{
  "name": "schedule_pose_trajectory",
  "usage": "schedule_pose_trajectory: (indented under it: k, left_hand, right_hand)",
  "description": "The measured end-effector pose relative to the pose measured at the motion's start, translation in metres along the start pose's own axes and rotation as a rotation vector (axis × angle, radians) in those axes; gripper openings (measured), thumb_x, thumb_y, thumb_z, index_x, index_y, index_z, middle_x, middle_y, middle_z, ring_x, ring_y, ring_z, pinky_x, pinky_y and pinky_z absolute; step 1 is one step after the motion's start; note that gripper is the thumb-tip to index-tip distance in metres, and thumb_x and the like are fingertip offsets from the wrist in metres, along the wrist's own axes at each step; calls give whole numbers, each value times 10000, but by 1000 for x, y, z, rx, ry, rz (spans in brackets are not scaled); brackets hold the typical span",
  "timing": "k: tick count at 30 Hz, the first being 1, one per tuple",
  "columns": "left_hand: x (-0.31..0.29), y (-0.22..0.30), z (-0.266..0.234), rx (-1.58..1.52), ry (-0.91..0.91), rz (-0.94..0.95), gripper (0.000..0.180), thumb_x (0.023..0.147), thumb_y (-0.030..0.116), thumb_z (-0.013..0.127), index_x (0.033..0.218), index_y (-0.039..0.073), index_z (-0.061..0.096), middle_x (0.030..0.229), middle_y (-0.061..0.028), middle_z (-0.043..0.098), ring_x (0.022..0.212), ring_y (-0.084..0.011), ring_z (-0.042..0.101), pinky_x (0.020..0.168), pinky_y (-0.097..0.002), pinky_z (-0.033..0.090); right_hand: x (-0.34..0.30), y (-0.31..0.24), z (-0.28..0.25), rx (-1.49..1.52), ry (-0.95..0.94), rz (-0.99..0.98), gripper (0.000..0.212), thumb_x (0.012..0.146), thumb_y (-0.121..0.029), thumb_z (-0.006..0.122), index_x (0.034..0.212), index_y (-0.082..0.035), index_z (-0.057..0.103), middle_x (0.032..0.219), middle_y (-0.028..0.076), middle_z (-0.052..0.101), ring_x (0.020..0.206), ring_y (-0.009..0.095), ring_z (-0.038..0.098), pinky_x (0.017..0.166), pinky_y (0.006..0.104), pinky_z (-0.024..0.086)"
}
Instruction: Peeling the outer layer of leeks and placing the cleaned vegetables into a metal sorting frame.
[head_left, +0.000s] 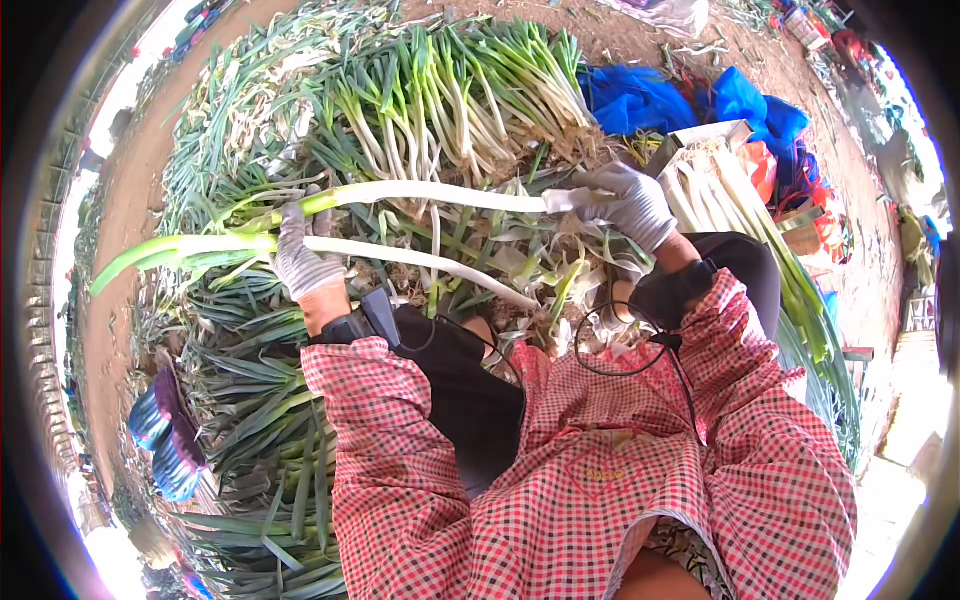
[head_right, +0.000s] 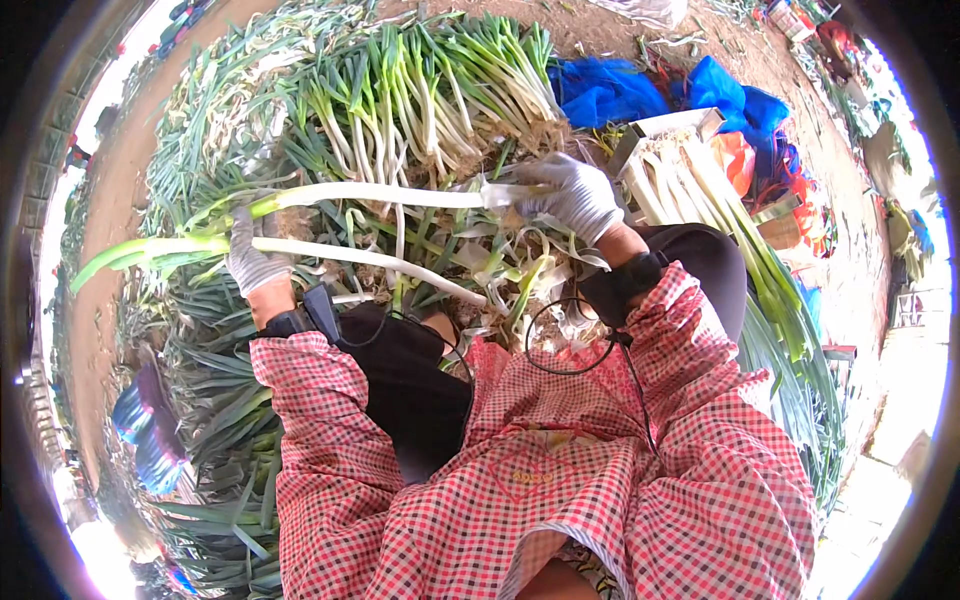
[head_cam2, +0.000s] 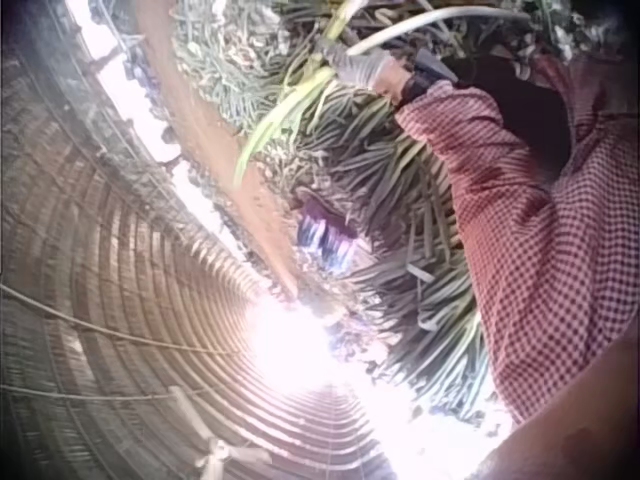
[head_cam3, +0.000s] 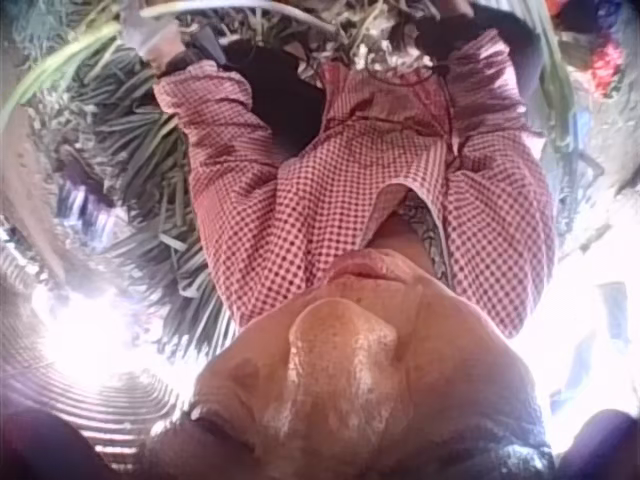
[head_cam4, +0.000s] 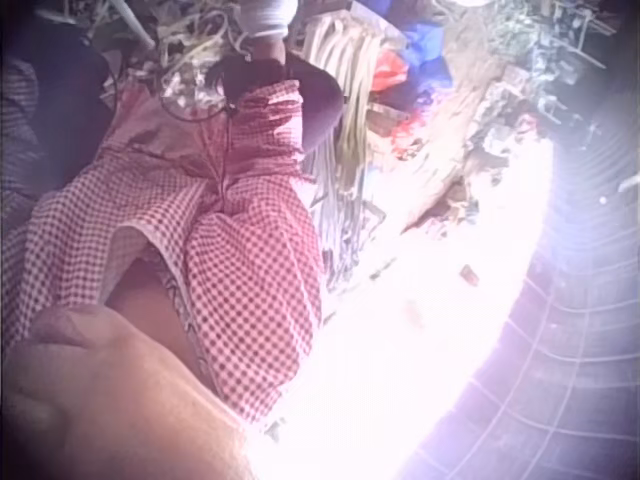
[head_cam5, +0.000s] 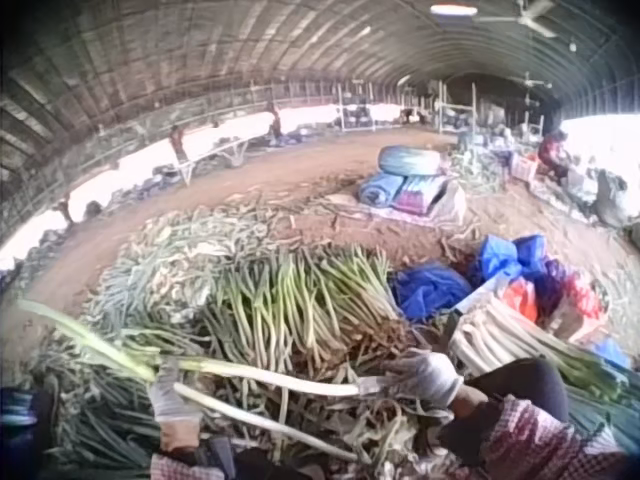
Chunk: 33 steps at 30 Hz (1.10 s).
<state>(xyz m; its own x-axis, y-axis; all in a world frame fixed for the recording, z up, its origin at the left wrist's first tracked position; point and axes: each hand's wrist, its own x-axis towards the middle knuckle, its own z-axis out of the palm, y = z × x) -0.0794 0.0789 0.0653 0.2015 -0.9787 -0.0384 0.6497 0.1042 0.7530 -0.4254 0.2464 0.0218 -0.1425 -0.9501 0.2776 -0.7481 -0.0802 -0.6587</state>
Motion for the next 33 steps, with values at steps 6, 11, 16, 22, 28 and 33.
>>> schedule_pose_trajectory:
  k: [6, 11, 16, 22, 28, 33]
  left_hand:
    - [3, 5, -12, 51, -224, 64, 338, 820, 132, 639, 1107, -10, 530, 1059, -135, 593, 1013, -261, 582, 912, -388, 494]
    - [3, 12, -18, 62, -115, 95, 315, 820, 152, 644, 1084, 7, 554, 1064, -130, 598, 1035, -253, 572, 908, -368, 491]
    - [2, 26, -15, -131, 276, 27, 276, 817, 129, 638, 1047, 2, 552, 1018, -150, 618, 930, -255, 615, 871, -390, 514]
    - [8, -10, -29, -229, 342, -145, 239, 858, 208, 597, 992, 10, 576, 929, -108, 635, 820, -235, 636, 740, -341, 547]
    - [-30, -67, 16, -483, 307, -476, 376, 854, 332, 565, 1066, 22, 569, 1065, -116, 608, 963, -231, 591, 836, -376, 490]
    - [-89, -89, 67, -365, -360, -742, 626, 848, 531, 485, 1225, 31, 477, 1228, -109, 524, 1113, -229, 503, 932, -391, 398]
  right_hand:
    - [-14, 45, 18, -85, -86, 79, 315, 694, -163, 732, 1000, -101, 686, 809, 46, 665, 703, 147, 588, 666, 274, 474]
    - [-14, 61, 25, 155, 15, 237, 150, 713, -262, 711, 749, -116, 706, 737, 78, 668, 660, 219, 642, 646, 308, 508]
    - [-18, 109, 28, -706, -356, 548, 203, 759, -247, 602, 851, -90, 692, 874, 140, 668, 784, 296, 652, 671, 377, 522]
    - [-85, 81, 107, -792, -979, 395, 500, 651, -308, 708, 1067, -44, 621, 1083, 187, 609, 1003, 329, 594, 827, 391, 492]
    - [42, -118, 125, 1383, -63, 115, 583, 724, -215, 684, 1219, -16, 449, 1200, 157, 516, 1106, 235, 492, 903, 335, 415]
    - [104, -146, 69, 1030, 375, 56, 295, 770, -136, 629, 1016, -1, 539, 951, 94, 592, 884, 165, 552, 785, 300, 453]
